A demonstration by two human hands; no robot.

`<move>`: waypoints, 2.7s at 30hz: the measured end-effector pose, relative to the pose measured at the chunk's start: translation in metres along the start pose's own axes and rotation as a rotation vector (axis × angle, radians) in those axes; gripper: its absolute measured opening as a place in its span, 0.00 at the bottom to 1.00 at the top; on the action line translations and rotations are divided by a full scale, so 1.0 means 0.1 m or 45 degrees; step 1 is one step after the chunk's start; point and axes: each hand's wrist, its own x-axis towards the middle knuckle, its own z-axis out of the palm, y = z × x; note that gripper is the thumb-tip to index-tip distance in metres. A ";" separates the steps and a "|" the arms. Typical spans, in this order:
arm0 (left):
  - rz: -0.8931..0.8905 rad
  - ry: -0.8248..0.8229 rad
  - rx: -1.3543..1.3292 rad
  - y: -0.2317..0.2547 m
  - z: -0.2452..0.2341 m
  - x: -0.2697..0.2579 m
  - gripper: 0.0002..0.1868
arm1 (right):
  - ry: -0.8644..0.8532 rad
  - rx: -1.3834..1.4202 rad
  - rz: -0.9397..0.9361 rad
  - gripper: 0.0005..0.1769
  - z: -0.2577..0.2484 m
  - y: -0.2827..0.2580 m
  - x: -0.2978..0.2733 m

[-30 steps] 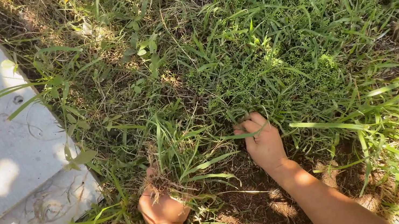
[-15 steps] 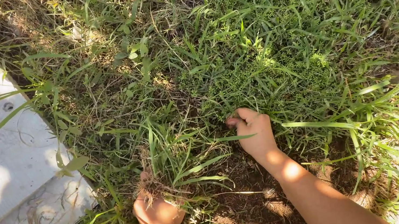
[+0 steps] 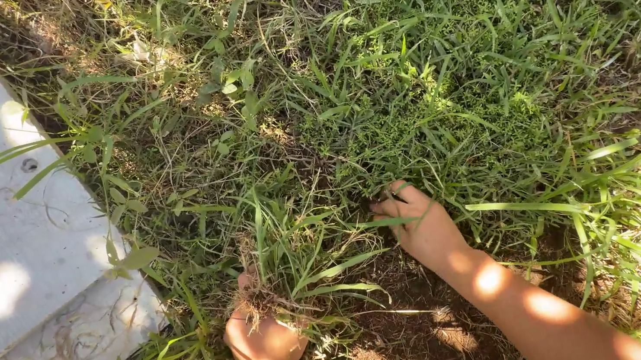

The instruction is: The person is pulling weeds from the ground by hand.

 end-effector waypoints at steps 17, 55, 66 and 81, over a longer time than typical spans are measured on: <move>0.279 -0.290 0.534 -0.05 -0.41 0.27 0.24 | 0.133 -0.173 0.325 0.18 0.05 -0.19 0.22; -0.093 -0.731 -0.174 0.17 -0.55 0.49 0.31 | 0.183 0.556 0.152 0.37 0.66 -0.49 -0.17; -0.065 -0.384 -0.107 0.21 -1.18 0.97 0.35 | 0.198 0.108 0.052 0.35 0.79 -0.21 -0.14; -0.052 -0.343 0.028 0.05 -0.73 0.55 0.32 | -0.087 0.907 1.089 0.18 0.82 -0.71 0.06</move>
